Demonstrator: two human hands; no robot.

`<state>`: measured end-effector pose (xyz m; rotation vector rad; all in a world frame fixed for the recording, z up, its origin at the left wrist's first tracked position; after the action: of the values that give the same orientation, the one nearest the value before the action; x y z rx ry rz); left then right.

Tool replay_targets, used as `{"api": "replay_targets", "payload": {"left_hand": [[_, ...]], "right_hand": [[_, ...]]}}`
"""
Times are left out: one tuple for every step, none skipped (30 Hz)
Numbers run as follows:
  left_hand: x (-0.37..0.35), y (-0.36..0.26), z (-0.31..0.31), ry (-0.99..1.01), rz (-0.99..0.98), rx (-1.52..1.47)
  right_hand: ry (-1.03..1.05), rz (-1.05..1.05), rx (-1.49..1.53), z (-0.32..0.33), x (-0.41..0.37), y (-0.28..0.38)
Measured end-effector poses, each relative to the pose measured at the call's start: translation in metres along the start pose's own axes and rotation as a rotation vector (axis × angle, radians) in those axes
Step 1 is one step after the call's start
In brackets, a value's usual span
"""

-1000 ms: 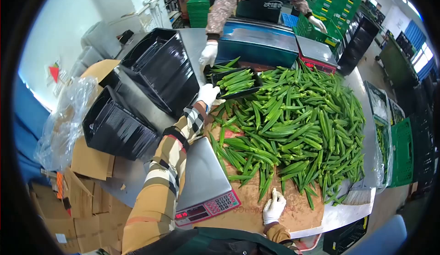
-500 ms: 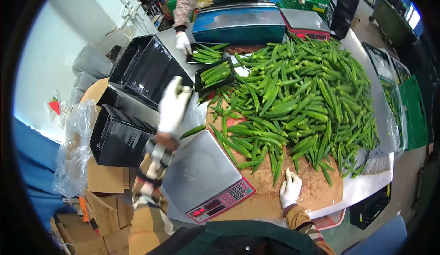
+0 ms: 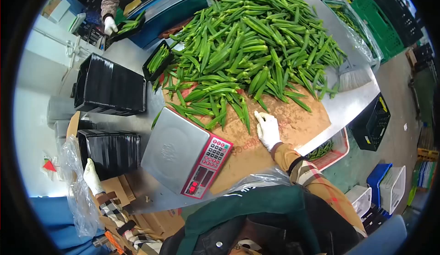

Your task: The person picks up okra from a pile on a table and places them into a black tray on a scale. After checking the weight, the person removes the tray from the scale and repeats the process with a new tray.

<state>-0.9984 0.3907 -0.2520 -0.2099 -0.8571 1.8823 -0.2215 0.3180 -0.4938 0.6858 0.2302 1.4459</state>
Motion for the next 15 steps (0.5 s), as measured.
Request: {"api": "replay_targets", "payload": {"left_hand": [[0.005,-0.003,0.007,-0.04,-0.008,-0.021],[0.007,-0.008,0.011,-0.08,-0.016,-0.042],[0.007,-0.006,0.017,-0.298,0.065,-0.229],[0.002,-0.004,0.028,-0.494,0.107,-0.465],[0.0,-0.009,0.037,-0.548,0.055,-0.583],[-0.001,-0.012,0.047,-0.603,0.003,-0.699],[-0.05,-0.098,0.037,-0.682,-0.034,-0.11],[-0.078,-0.136,0.011,-0.647,-0.209,-0.028],[-0.11,-0.175,-0.023,-0.587,-0.223,0.162],[-0.132,-0.184,-0.057,-0.464,-0.291,0.125],[-0.173,-0.24,-0.098,-0.34,-0.389,0.062],[-0.2,-0.257,-0.131,-0.227,-0.502,0.115],[-0.221,-0.27,-0.161,-0.017,-0.528,0.173],[-0.235,-0.264,-0.187,0.134,-0.632,0.143],[-0.25,-0.253,-0.203,0.201,-0.65,0.152]], "right_hand": [[-0.009,0.021,0.017,-0.001,0.0,-0.002],[0.003,0.027,0.028,-0.002,0.001,-0.005],[0.014,0.03,0.041,-0.003,0.002,-0.007],[0.027,0.033,0.055,-0.004,0.002,-0.01],[0.047,0.039,0.044,-0.004,0.003,-0.012],[0.054,0.028,0.054,-0.004,0.003,-0.013],[0.063,0.021,0.064,-0.001,0.005,-0.011],[0.074,0.016,0.076,0.001,0.006,-0.01],[0.078,0.003,0.088,0.003,0.007,-0.008],[0.082,-0.01,0.099,0.005,0.008,-0.007],[0.086,-0.025,0.108,0.006,0.009,-0.008],[0.071,-0.049,0.186,0.004,0.01,-0.012],[0.057,-0.075,0.262,0.001,0.01,-0.018],[0.042,-0.1,0.336,0.001,0.011,-0.024],[0.011,-0.145,0.383,0.01,0.016,-0.029]]}}
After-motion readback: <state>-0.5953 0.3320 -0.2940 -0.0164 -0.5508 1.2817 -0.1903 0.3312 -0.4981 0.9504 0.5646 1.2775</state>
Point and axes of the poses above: each hand's wrist, its own x-axis towards the middle knuckle, its own z-axis out of the back of the hand, y = z × x, the point moved 5 cm from there along x, towards the middle knuckle, and after that the axes turned 1 degree about -y, right-handed, at the moved point
